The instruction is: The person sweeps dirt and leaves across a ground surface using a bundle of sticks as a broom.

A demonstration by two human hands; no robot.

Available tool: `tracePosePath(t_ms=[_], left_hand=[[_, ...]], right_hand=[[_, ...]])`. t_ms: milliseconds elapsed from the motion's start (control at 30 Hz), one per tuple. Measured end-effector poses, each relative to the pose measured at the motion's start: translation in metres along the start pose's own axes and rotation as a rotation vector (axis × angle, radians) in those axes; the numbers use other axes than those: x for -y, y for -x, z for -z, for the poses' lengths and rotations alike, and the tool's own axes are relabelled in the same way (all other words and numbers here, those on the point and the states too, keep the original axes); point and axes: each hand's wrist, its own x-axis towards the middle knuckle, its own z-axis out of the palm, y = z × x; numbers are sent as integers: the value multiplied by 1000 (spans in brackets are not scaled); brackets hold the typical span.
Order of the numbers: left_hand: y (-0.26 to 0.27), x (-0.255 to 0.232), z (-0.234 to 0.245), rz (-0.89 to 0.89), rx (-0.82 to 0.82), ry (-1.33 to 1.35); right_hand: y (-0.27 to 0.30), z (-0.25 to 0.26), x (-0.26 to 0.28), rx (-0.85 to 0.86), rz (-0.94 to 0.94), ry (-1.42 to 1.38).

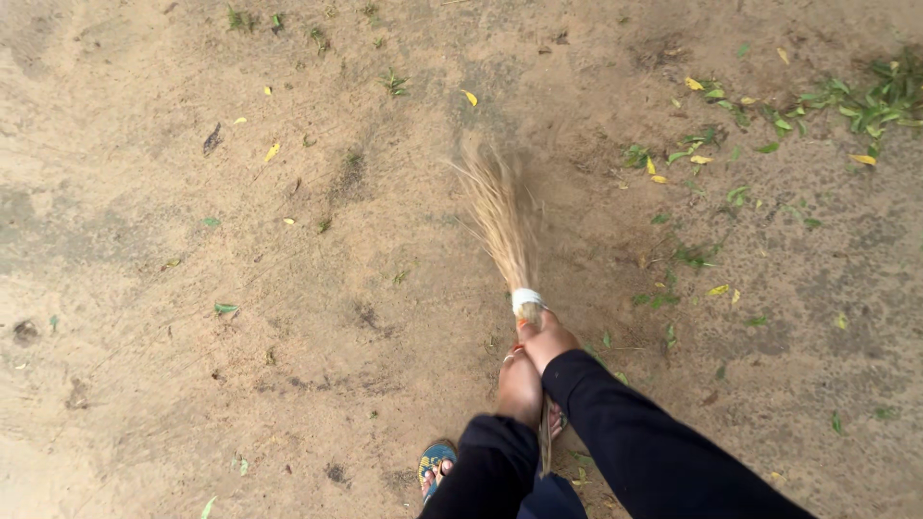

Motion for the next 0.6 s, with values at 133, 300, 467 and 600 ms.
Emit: tracePosePath(t_ms=[133,300,467,600], left_hand=[[-43,2,-27,-103,186,-312],[-38,-15,-85,175,405,-466],[16,1,-53,-84,457,-192],[9,9,-40,-74,100,99]], right_hand=[[-55,10,-62,-108,-83,16],[-46,67,-87,-240,-326,-245],[6,57,-71,-382,-129,13],[10,31,-36,-152,16,-60]])
